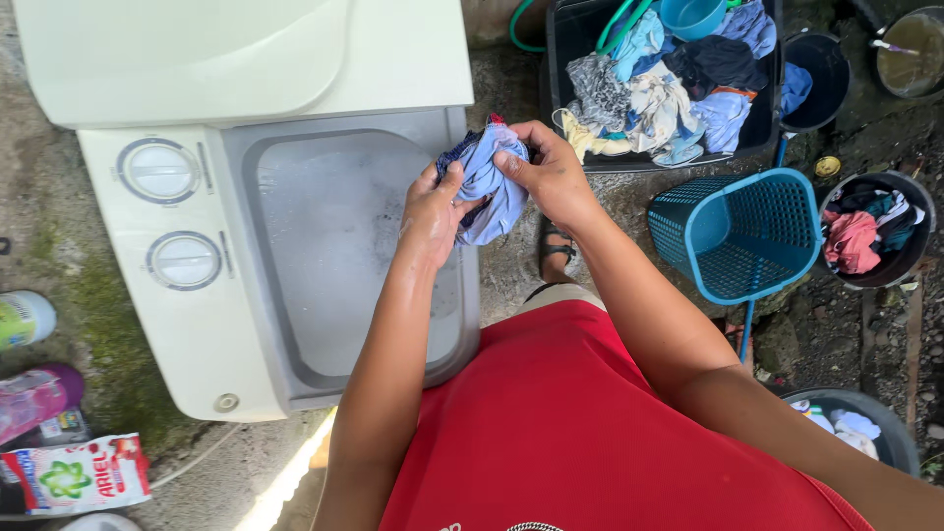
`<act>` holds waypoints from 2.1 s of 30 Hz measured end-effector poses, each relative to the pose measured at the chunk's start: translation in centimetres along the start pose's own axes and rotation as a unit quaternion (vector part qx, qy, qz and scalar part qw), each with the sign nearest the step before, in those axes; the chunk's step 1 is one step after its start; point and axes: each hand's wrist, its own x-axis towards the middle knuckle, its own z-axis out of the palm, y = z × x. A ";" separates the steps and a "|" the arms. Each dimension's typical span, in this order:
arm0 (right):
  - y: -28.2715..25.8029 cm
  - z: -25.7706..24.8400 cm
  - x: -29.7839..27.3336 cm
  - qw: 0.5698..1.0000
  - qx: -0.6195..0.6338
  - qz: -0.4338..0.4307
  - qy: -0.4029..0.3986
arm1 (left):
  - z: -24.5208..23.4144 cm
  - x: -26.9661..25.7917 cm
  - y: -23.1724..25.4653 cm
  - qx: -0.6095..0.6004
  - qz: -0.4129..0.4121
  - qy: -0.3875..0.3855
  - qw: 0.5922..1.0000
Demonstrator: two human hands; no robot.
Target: The person hand-washes clothes by scrubbing, rubbing, and wringing garments in soapy water inside a washing machine basin.
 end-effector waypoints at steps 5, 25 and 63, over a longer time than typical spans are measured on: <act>-2.4 -9.4 1.4 1.000 0.014 -0.023 0.008 | 8.3 4.8 -2.6 0.040 0.004 0.014 0.999; -1.5 -43.9 3.5 0.956 0.005 -0.019 0.293 | 24.5 22.7 -11.4 0.327 -0.016 0.044 0.944; -1.2 -5.1 8.6 0.986 -0.079 -0.020 -0.146 | 7.1 -0.6 -3.0 0.050 0.185 0.217 0.957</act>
